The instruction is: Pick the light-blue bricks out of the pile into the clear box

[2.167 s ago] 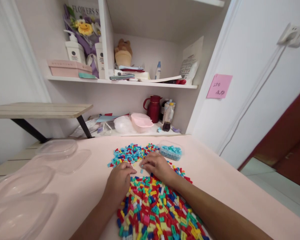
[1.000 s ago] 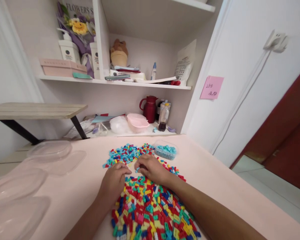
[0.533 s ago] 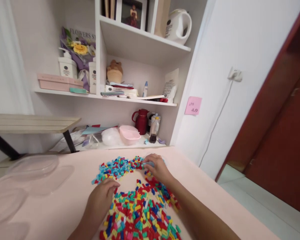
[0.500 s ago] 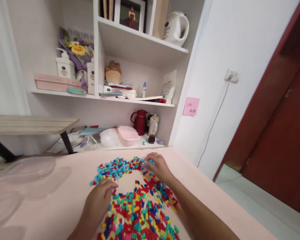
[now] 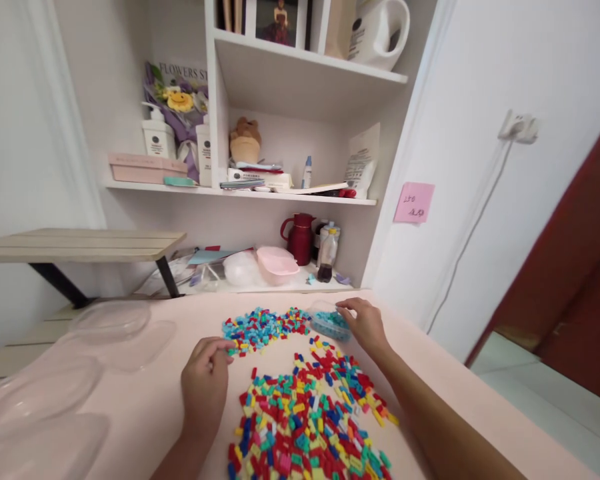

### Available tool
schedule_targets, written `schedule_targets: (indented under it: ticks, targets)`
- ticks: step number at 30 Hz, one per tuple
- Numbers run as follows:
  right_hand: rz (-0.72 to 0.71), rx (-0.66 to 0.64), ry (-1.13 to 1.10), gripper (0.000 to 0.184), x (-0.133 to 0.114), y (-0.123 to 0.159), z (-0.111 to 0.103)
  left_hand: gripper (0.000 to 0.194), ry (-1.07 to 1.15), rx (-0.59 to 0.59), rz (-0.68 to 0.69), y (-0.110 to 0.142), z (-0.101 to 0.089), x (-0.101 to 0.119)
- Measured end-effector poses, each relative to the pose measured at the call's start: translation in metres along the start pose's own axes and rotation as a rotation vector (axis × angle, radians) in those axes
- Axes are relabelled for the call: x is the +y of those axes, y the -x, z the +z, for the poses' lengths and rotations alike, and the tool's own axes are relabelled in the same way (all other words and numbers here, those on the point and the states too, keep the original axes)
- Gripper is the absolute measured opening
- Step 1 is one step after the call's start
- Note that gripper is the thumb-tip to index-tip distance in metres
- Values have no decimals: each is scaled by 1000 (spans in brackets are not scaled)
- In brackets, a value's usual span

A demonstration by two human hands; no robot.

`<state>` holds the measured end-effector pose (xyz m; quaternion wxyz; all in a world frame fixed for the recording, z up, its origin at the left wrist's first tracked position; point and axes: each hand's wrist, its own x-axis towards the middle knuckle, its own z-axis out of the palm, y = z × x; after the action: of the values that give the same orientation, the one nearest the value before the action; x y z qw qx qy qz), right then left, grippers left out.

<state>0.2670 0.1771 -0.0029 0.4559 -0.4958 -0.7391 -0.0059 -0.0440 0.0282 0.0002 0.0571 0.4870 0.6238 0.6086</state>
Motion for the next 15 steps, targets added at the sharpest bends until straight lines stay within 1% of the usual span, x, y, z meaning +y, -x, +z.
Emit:
schedule_targets:
  ticks: [4, 6, 8, 9, 10, 12, 13, 15]
  targets:
    - [-32, 26, 63, 25, -7, 0, 1, 26, -41, 43, -132, -5, -2, -7]
    - [-74, 58, 81, 28, -19, 0, 1, 27, -55, 37, -165, -6, -2, -10]
    - [-134, 50, 32, 31, -37, 3, 3, 28, -68, 5, -160, -6, -2, -11]
    - [-170, 16, -16, 32, -47, 5, 5, 29, -74, -23, -150, -6, -1, -10]
    - [-209, -56, -78, 33, -59, 9, 8, 30, -81, -62, -135, -6, 0, -10]
    - [-276, -267, -214, 37, -82, 20, 17, 32, -97, -162, -90, -4, 2, -10]
    - [-300, -349, -270, 39, -91, 26, 23, 34, -108, -216, -63, -3, 4, -10]
    - [-325, -454, -313, 42, -105, 38, 37, 38, -141, -314, -5, -2, 8, -11]
